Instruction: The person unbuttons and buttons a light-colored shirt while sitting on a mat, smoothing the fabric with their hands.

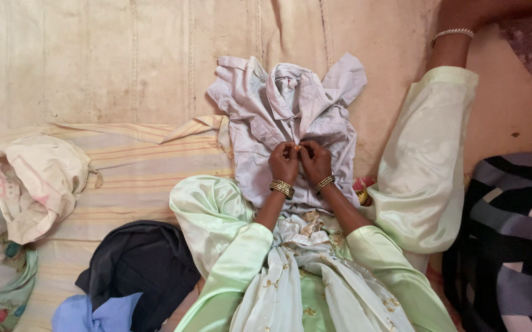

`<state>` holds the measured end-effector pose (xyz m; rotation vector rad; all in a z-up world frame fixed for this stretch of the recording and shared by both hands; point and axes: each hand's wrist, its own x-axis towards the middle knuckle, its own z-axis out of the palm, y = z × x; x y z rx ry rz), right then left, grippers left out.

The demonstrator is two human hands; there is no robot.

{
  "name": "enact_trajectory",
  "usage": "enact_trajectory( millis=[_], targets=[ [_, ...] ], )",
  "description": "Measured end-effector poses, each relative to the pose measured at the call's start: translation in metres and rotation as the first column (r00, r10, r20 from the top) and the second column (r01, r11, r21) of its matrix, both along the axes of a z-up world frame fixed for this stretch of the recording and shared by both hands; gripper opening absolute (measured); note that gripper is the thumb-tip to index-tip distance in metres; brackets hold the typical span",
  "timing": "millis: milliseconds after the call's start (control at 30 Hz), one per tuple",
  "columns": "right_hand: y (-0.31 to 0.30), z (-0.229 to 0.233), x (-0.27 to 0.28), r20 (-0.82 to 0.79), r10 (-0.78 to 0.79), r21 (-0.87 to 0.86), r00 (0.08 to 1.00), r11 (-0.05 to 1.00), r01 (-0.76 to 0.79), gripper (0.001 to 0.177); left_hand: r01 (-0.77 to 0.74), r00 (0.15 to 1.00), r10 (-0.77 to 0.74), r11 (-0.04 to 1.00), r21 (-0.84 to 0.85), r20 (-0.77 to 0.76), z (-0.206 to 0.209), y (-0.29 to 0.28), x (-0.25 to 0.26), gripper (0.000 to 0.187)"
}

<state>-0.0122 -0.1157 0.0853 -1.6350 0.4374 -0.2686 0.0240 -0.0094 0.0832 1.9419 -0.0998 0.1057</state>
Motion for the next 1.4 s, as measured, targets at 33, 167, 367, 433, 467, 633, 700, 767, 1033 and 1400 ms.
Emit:
enact_trajectory(
  millis=[33, 167, 367, 433, 467, 633, 700, 767, 1033, 1400],
  targets=[
    [0.001, -0.001, -0.003, -0.001, 0.003, -0.001, 1.000, 1.000, -0.003, 0.019, -0.003, 1.000, 0.003, 1.000, -0.001, -0.001, -0.002, 0.002, -0.001, 0.008],
    [0.001, -0.007, -0.003, 0.031, 0.127, 0.193, 0.991, 0.973, -0.130, 0.026, -0.023, 0.998, 0.022, 0.999, -0.024, -0.061, -0.009, 0.006, -0.003, 0.008],
    [-0.002, -0.001, -0.007, 0.037, 0.119, 0.044, 0.992, 0.992, -0.120, 0.026, 0.073, 0.994, -0.086, 0.983, 0.168, 0.069, -0.007, -0.002, -0.014, 0.012],
    [-0.007, 0.008, -0.013, -0.019, 0.048, -0.056, 0.999, 0.997, -0.049, 0.027, 0.099, 0.995, -0.095, 0.990, 0.106, -0.040, 0.002, 0.000, -0.011, 0.015],
    [-0.011, 0.014, -0.015, 0.080, -0.025, -0.180, 0.996, 0.983, 0.039, 0.024, 0.035, 0.999, -0.036, 0.983, 0.182, -0.001, 0.007, 0.001, -0.006, 0.020],
    [0.001, 0.050, -0.038, 0.072, 0.170, -0.557, 0.983, 0.825, -0.102, 0.013, -0.351, 0.931, 0.243, 0.796, 0.493, 0.272, 0.016, 0.014, 0.054, 0.081],
    [0.013, 0.060, -0.041, 0.183, 0.470, -0.677, 0.864, 0.697, -0.236, 0.006, -0.354, 0.935, 0.306, 0.791, 0.498, 0.177, 0.009, 0.021, 0.090, 0.100],
    [0.018, 0.064, -0.049, 0.197, 0.506, -0.687, 0.840, 0.682, -0.249, 0.010, -0.353, 0.928, 0.363, 0.788, 0.505, 0.082, -0.012, 0.035, 0.115, 0.119],
    [-0.038, 0.049, -0.026, 0.297, -0.229, -0.373, 0.927, 0.866, 0.334, 0.020, 0.326, 0.920, -0.160, 0.821, 0.469, -0.359, -0.077, 0.074, 0.066, 0.040],
    [-0.099, 0.057, 0.003, -0.500, 0.219, -0.346, 0.838, 0.836, -0.426, 0.112, 0.781, 0.624, -0.690, 0.566, 0.263, -0.368, 0.051, 0.112, -0.029, 0.033]
  ],
)
